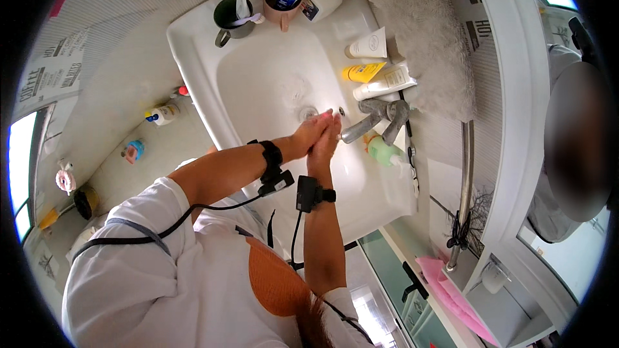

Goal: The recorder cleans and washes a reusable sanitary pad in a sink and then takes it into another room.

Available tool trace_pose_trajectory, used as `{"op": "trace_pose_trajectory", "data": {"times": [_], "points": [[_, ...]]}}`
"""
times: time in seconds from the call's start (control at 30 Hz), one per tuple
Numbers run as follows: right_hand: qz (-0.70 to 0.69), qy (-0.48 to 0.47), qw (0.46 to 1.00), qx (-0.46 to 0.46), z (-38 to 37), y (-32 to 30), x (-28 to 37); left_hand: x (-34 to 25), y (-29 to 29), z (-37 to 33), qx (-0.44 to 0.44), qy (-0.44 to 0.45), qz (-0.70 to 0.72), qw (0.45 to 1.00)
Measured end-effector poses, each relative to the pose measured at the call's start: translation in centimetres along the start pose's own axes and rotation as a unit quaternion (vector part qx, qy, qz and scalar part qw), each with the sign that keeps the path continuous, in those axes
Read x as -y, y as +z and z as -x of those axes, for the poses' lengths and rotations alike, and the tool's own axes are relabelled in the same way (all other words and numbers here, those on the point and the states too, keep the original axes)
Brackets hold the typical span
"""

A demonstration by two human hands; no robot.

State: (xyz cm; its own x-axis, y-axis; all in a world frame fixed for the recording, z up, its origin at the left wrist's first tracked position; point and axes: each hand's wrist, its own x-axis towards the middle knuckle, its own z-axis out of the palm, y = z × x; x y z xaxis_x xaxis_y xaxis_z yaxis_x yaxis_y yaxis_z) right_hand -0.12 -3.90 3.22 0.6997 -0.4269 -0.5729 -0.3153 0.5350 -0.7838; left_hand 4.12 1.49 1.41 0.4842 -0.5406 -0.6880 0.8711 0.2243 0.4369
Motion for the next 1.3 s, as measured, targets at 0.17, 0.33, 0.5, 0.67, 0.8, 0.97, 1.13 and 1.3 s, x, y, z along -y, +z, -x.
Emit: {"op": "trace_pose_trajectory", "data": {"times": [0.17, 0.33, 0.5, 0.67, 0.8, 0.97, 1.13, 1.3], "points": [[0.047, -0.032, 0.998, 0.016, 0.6, 2.1, -0.2, 2.5, -2.7, -3.3, -0.022, -0.043, 0.074, 0.996], [0.202, -0.048, 0.961, -0.182, -2.9, -4.5, -3.0, 0.4, 2.6, 2.1, 0.032, -0.098, 0.133, 0.986], [0.265, 0.025, 0.947, -0.181, -1.9, -2.5, -1.6, 2.0, 0.1, 0.5, 0.028, -0.069, 0.063, 0.995], [0.191, 0.052, 0.962, -0.19, -1.5, -2.2, -0.3, 3.1, 0.2, -2.4, 0.024, -0.043, -0.16, 0.986], [0.12, 0.066, 0.986, -0.1, -0.7, 0.4, 0.0, 9.1, -6.3, -7.8, 0.014, 0.366, -0.334, 0.868], [0.103, 0.085, 0.986, -0.099, -1.4, -3.5, -0.1, 2.4, 2.0, -2.5, -0.065, -0.093, -0.095, 0.989], [0.055, 0.122, 0.99, -0.055, -1.3, -1.9, 0.5, 1.3, 1.7, -2.2, -0.114, -0.144, -0.076, 0.98], [0.029, 0.152, 0.988, -0.016, -0.8, -1.1, 1.3, 0.4, 1.9, -1.7, -0.188, -0.155, -0.131, 0.961]]}}
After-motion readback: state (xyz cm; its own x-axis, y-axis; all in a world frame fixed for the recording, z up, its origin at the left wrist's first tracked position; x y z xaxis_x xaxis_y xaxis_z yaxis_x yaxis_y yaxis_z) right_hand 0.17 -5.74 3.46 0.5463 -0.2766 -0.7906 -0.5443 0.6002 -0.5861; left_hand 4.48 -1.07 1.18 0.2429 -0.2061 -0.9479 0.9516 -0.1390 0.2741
